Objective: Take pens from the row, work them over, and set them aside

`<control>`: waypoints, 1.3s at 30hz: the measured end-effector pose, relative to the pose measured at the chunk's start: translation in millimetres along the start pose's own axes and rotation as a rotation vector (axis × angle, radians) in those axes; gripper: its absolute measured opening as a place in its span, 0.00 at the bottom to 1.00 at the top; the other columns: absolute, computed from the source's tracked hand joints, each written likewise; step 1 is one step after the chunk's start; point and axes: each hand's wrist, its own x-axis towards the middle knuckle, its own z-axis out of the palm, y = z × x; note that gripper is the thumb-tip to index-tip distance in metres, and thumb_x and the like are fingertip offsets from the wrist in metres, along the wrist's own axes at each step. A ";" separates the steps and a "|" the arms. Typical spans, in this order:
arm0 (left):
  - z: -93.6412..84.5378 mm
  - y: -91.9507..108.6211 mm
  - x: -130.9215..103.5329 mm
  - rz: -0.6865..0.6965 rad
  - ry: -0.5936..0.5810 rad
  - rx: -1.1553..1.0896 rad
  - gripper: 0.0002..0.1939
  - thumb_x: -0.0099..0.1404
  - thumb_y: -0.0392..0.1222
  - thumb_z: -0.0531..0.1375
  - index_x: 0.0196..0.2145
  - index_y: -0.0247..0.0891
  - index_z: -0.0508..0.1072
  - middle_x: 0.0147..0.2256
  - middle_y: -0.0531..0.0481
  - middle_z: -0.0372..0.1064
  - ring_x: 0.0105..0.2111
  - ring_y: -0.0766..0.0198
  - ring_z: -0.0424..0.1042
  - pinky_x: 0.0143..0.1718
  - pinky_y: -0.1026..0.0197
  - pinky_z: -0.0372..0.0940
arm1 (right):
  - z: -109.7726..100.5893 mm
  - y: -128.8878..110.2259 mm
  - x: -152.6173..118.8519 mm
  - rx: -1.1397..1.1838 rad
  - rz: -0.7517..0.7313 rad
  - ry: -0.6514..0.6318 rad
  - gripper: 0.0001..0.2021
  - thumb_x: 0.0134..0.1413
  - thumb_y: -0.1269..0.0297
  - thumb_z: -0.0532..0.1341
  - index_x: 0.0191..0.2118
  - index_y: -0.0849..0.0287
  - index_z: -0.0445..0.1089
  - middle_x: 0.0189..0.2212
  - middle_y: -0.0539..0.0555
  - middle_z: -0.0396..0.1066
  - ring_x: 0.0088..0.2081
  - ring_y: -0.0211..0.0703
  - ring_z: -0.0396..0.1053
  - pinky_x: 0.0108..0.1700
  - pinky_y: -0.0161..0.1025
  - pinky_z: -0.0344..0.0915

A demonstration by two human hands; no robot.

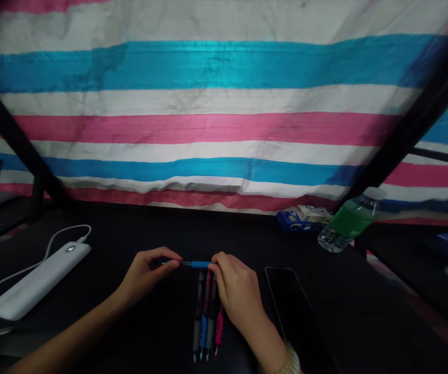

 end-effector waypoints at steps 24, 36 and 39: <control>4.1 7.8 -9.6 0.582 0.158 0.185 0.05 0.63 0.32 0.63 0.36 0.39 0.76 0.31 0.49 0.76 0.32 0.62 0.74 0.34 0.62 0.69 | 4.2 -8.9 0.7 0.303 0.187 -0.062 0.16 0.68 0.60 0.47 0.28 0.56 0.61 0.20 0.45 0.57 0.23 0.38 0.61 0.27 0.33 0.54; 10.7 8.9 -13.6 0.592 0.113 0.129 0.05 0.63 0.34 0.64 0.37 0.39 0.77 0.32 0.47 0.76 0.33 0.62 0.75 0.35 0.61 0.70 | 6.5 -14.6 0.3 0.378 0.065 -0.119 0.06 0.62 0.63 0.59 0.42 0.55 0.72 0.35 0.52 0.69 0.34 0.41 0.68 0.33 0.35 0.62; 10.8 9.8 -14.1 0.584 0.110 0.107 0.05 0.62 0.34 0.64 0.37 0.39 0.77 0.32 0.48 0.76 0.33 0.62 0.74 0.35 0.62 0.70 | 6.5 -17.2 -0.9 0.376 0.046 -0.106 0.07 0.64 0.64 0.56 0.37 0.57 0.71 0.31 0.51 0.68 0.32 0.40 0.67 0.33 0.35 0.61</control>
